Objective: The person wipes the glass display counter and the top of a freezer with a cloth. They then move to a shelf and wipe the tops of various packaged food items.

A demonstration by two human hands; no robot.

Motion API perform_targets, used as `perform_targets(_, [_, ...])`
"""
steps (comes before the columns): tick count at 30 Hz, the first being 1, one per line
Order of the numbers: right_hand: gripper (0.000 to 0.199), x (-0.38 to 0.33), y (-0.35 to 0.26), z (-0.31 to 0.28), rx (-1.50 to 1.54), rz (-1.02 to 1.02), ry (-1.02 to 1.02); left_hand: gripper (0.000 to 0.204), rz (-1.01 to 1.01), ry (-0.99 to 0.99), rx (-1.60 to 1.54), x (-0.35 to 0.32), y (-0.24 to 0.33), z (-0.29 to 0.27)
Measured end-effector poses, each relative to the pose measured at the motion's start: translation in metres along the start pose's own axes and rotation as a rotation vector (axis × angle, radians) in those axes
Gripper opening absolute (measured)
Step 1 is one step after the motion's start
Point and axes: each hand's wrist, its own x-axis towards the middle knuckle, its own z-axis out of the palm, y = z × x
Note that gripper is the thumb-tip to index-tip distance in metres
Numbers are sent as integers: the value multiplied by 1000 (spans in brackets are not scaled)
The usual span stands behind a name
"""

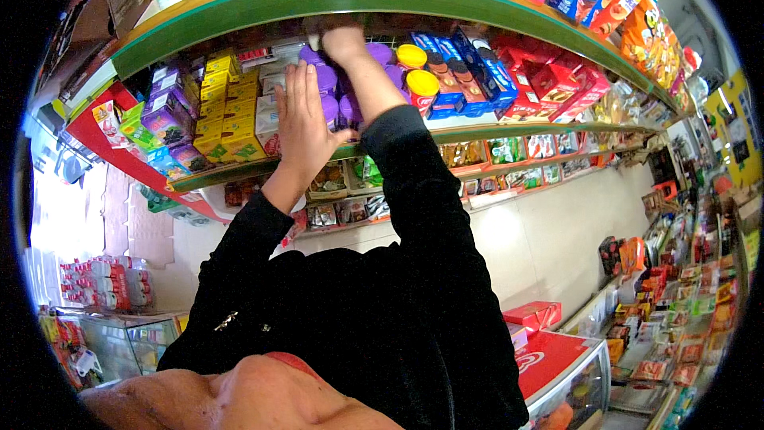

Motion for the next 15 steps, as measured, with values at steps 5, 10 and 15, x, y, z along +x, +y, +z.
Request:
perform_targets(5, [53, -42, -19, 39, 168, -78, -204, 130, -105, -23, 126, -2, -7, 22])
perform_targets(10, [51, -117, -13, 8, 52, -382, -212, 128, -87, 30, 407, -12, -18, 45])
perform_targets(15, [38, -179, -1, -49, 491, -250, -130, 123, -99, -91, 231, -11, -3, 22])
